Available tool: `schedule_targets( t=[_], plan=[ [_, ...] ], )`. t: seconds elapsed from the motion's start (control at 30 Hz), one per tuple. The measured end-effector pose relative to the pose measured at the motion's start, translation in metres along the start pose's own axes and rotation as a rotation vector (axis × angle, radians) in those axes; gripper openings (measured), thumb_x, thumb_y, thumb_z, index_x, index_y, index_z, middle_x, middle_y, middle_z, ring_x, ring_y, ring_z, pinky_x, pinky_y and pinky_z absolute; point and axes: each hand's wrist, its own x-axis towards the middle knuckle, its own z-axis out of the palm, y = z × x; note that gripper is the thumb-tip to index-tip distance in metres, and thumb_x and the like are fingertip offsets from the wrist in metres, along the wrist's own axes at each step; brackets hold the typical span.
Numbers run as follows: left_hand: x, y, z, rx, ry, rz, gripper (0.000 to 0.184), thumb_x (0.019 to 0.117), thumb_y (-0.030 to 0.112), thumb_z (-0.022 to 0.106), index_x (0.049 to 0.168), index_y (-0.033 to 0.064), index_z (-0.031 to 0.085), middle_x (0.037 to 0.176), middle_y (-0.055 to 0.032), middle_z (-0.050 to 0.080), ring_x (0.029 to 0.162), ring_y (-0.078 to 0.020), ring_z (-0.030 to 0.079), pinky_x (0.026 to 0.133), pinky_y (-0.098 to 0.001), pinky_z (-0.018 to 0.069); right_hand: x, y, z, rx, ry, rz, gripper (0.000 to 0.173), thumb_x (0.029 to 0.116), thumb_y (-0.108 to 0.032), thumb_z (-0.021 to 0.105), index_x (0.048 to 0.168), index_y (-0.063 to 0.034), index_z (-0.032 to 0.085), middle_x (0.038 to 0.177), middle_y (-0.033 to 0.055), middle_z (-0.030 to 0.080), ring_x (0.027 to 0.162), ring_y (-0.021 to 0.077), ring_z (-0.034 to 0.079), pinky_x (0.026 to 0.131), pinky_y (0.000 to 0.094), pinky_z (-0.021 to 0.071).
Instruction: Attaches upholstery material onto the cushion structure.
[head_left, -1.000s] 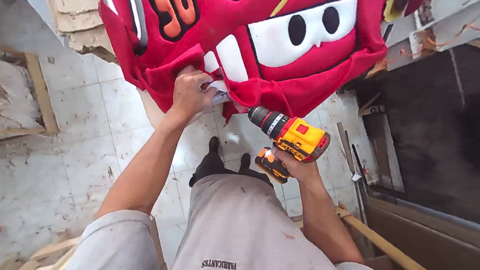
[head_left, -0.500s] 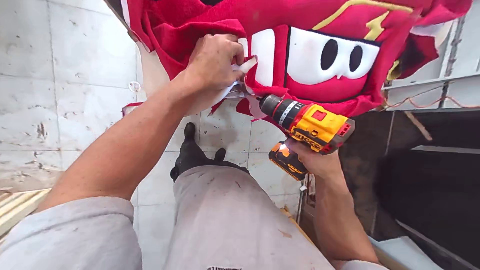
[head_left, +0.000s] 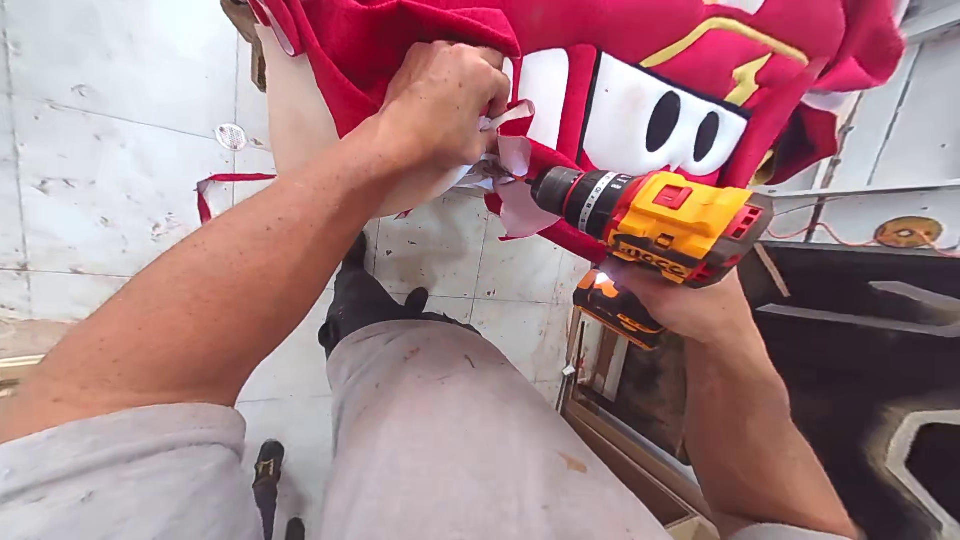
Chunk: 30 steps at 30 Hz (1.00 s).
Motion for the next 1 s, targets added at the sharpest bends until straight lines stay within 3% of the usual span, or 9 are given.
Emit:
schedule_targets(
  t=[0.27, 0.43, 0.6, 0.73, 0.83, 0.9, 1.0],
  plan=[
    [0.001, -0.001, 0.000, 0.018, -0.021, -0.006, 0.029, 0.0900, 0.036, 0.067, 0.105, 0.0106, 0.069, 0.114, -0.0151, 0.068, 0.107, -0.0391, 0.066, 0.082, -0.0633, 0.0486, 0.013, -0.025, -0.012, -0.129, -0.043, -0.029, 0.038, 0.0760, -0.026, 0.077, 0.112, -0.0199, 0.065, 0.092, -0.0111, 0.070, 0.077, -0.0011, 0.068, 0.066, 0.0239, 0.0612],
    [0.002, -0.001, 0.002, 0.016, -0.016, -0.010, 0.031, 0.0917, 0.039, 0.065, 0.102, 0.0101, 0.068, 0.113, -0.0144, 0.068, 0.104, -0.0383, 0.066, 0.079, -0.0630, 0.0479, 0.022, -0.042, -0.024, -0.334, -0.097, -0.136, 0.045, 0.0784, -0.032, 0.075, 0.118, -0.0149, 0.063, 0.104, -0.0074, 0.069, 0.096, -0.0044, 0.066, 0.085, 0.0215, 0.0572],
    [0.001, 0.001, 0.001, 0.005, -0.031, -0.020, 0.037, 0.0927, 0.045, 0.066, 0.103, 0.0098, 0.068, 0.114, -0.0141, 0.067, 0.104, -0.0375, 0.066, 0.080, -0.0625, 0.0476, 0.028, -0.057, -0.026, -0.412, -0.135, -0.179, 0.041, 0.0790, -0.032, 0.073, 0.115, -0.0157, 0.065, 0.103, -0.0071, 0.068, 0.097, -0.0044, 0.065, 0.086, 0.0213, 0.0560],
    [0.000, 0.000, 0.003, 0.009, -0.027, -0.009, 0.032, 0.0891, 0.037, 0.068, 0.107, 0.0101, 0.068, 0.114, -0.0145, 0.067, 0.104, -0.0389, 0.066, 0.079, -0.0637, 0.0475, 0.028, -0.064, -0.026, -0.449, -0.161, -0.166, 0.042, 0.0783, -0.034, 0.072, 0.115, -0.0160, 0.064, 0.102, -0.0073, 0.069, 0.096, -0.0042, 0.065, 0.085, 0.0216, 0.0562],
    [-0.003, -0.004, 0.007, -0.035, 0.084, 0.117, 0.030, 0.0861, 0.029, 0.072, 0.107, 0.0086, 0.064, 0.112, -0.0160, 0.066, 0.102, -0.0396, 0.066, 0.076, -0.0614, 0.0488, 0.029, -0.068, -0.028, -0.477, -0.172, -0.174, 0.042, 0.0782, -0.035, 0.071, 0.115, -0.0149, 0.064, 0.101, -0.0060, 0.068, 0.096, -0.0025, 0.065, 0.084, 0.0237, 0.0560],
    [-0.004, -0.007, 0.010, -0.076, 0.153, 0.236, 0.027, 0.0873, 0.021, 0.069, 0.109, 0.0091, 0.061, 0.121, -0.0161, 0.062, 0.103, -0.0384, 0.065, 0.074, -0.0577, 0.0505, 0.029, -0.068, -0.028, -0.475, -0.169, -0.150, 0.041, 0.0780, -0.034, 0.071, 0.114, -0.0157, 0.064, 0.100, -0.0063, 0.068, 0.094, -0.0023, 0.065, 0.083, 0.0249, 0.0562],
    [-0.003, -0.012, 0.014, -0.088, 0.168, 0.355, 0.012, 0.0959, 0.016, 0.056, 0.103, 0.0117, 0.065, 0.136, -0.0143, 0.058, 0.111, -0.0366, 0.064, 0.078, -0.0551, 0.0525, 0.028, -0.066, -0.026, -0.427, -0.159, -0.167, 0.040, 0.0798, -0.034, 0.072, 0.114, -0.0166, 0.065, 0.101, -0.0092, 0.068, 0.095, -0.0064, 0.065, 0.084, 0.0188, 0.0556]
  ],
)
